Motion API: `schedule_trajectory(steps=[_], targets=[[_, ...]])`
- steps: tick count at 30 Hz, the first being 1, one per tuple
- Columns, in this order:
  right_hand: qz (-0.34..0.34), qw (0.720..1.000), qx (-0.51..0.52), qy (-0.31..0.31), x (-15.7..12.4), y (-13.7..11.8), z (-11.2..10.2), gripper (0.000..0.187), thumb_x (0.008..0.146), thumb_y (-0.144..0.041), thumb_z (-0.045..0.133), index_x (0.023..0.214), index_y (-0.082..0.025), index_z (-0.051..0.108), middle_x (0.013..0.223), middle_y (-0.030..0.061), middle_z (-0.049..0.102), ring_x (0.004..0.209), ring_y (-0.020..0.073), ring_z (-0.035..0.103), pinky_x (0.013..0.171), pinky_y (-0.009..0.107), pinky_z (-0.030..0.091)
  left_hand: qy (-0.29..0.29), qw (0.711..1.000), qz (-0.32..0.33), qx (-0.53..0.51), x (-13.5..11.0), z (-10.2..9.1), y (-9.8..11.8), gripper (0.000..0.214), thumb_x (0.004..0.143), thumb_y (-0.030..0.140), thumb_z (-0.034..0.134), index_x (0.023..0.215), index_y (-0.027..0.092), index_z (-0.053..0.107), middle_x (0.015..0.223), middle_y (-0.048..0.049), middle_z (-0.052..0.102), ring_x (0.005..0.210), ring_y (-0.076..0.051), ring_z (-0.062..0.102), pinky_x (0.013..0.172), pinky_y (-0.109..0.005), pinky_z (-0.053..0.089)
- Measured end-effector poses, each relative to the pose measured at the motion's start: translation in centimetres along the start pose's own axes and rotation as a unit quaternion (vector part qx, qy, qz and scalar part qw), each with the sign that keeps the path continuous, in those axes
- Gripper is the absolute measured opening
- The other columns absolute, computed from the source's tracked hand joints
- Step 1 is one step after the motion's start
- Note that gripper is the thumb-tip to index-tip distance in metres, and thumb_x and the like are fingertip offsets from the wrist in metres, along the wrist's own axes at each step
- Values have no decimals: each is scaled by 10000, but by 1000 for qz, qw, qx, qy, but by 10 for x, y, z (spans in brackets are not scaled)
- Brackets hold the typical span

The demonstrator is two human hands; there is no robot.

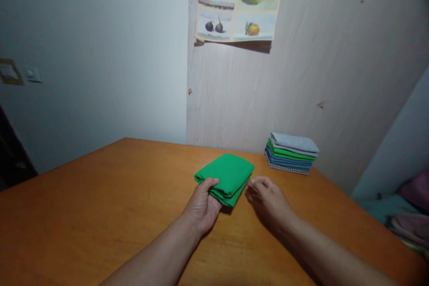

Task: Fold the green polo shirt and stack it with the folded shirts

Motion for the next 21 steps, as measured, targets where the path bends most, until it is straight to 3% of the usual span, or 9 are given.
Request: schedule_trajectory(steps=[3, 6, 9, 13, 17, 21], targets=[[133, 986, 62, -78, -9, 15, 20, 408, 890, -547, 680, 1025, -162, 675, 868, 86, 745, 695, 162, 709, 626, 272, 613, -22, 999, -22, 15, -3, 5, -2, 594, 843, 156, 621, 1423, 105, 503, 1266, -162, 709, 1122, -292, 703, 1020, -487, 550], [153, 976, 142, -68, -11, 13, 26, 323, 889, -424, 722, 1031, -143, 649, 840, 69, 751, 631, 136, 700, 575, 228, 602, -40, 998, -46, 35, -6, 7, -5, 596, 860, 179, 610, 1439, 114, 484, 1278, -157, 702, 1130, -292, 697, 1024, -484, 544], [129, 978, 165, -23, -5, 10, 20, 258, 857, -273, 743, 1046, -131, 638, 847, 71, 764, 638, 142, 714, 567, 222, 608, -61, 995, -60, 57, -6, 7, -7, 546, 897, 221, 609, 1425, 147, 492, 1305, -143, 685, 1143, -279, 685, 1006, -451, 546], [67, 981, 182, 4, 12, -11, -1, 276, 830, -200, 736, 1076, -124, 633, 872, 76, 767, 672, 155, 721, 592, 241, 628, -66, 985, -91, 133, -8, 1, -17, 469, 920, 402, 644, 1328, 187, 556, 1280, -122, 674, 1069, -250, 691, 936, -402, 551], [-35, 981, 186, 53, 38, -65, -39, 213, 816, -134, 721, 1004, -180, 633, 799, 15, 746, 573, 129, 674, 518, 212, 607, -55, 960, -91, 259, -11, -10, -30, 547, 866, 509, 703, 1293, 203, 547, 1163, -91, 668, 977, -208, 674, 866, -342, 522], [-115, 966, 184, 138, 71, -122, -87, 144, 839, -118, 671, 926, -206, 599, 747, 3, 717, 535, 129, 651, 475, 208, 594, -104, 931, -72, 342, -10, -12, -44, 649, 860, 514, 720, 1363, 178, 485, 1006, -47, 625, 908, -172, 618, 868, -316, 470]])
Point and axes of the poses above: each hand's wrist, its own x-axis towards the middle knuckle, its own z-axis out of the palm, y = z × x, the point moved 7 cm from there along x, towards the middle knuckle
